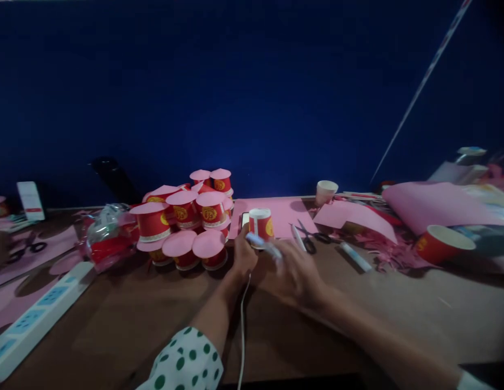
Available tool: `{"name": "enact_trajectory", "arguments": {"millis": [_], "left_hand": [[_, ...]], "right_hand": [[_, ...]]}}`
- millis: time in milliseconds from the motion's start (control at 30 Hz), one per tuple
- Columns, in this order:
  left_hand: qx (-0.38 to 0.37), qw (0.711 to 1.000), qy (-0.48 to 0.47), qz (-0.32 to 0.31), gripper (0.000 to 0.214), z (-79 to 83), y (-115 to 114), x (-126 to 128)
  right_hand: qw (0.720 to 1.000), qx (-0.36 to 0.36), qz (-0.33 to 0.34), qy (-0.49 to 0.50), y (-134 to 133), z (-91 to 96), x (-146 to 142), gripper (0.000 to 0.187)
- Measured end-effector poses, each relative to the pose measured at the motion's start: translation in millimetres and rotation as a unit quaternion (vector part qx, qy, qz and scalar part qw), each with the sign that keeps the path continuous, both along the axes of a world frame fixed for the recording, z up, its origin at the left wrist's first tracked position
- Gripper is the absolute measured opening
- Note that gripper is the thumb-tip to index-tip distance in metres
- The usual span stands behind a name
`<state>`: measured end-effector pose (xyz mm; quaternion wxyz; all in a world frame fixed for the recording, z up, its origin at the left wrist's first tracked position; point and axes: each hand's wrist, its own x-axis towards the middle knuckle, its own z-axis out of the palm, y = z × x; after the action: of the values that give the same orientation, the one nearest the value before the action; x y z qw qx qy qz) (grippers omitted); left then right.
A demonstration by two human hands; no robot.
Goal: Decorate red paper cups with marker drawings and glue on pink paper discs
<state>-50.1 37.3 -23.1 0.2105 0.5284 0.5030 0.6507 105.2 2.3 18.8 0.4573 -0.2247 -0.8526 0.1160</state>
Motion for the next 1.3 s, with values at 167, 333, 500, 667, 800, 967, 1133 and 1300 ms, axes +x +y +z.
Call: {"name": "enact_trajectory", "arguments": {"millis": [167, 333, 500, 667, 800, 967, 1133, 1300], "left_hand": [[0.031, 0.998, 0.051, -0.015, 0.025, -0.1, 3, 2], [0.051, 0.995, 0.089, 0.012, 0.029, -0.5, 4, -2], [0.059, 0.991, 0.119, 0.030, 0.030, -2.3, 7, -4], [0.054, 0.988, 0.138, 0.036, 0.031, -3.3, 8, -5], [0.041, 0.988, 0.148, 0.034, 0.034, -4.5, 6, -5], [0.031, 0.988, 0.151, 0.034, 0.034, -4.7, 5, -4], [0.032, 0.988, 0.148, 0.037, 0.033, -5.5, 8, -6], [0.026, 0.987, 0.150, 0.042, 0.030, -10.4, 10, -10]], "right_hand": [[0.941, -0.088, -0.292, -0.146, 59, -17.1, 61, 0.040], [0.867, -0.109, -0.386, -0.296, 83, -33.6, 74, 0.043], [0.848, -0.117, -0.417, -0.305, 84, -44.3, 71, 0.043], [0.858, -0.090, -0.402, -0.308, 76, -35.2, 73, 0.033], [0.894, -0.054, -0.329, -0.299, 66, -27.9, 65, 0.025], [0.886, -0.137, -0.296, -0.330, 63, -28.6, 50, 0.022], [0.886, -0.168, -0.294, -0.316, 65, -30.1, 47, 0.016], [0.909, -0.196, -0.277, -0.241, 63, -28.2, 56, 0.024]]}}
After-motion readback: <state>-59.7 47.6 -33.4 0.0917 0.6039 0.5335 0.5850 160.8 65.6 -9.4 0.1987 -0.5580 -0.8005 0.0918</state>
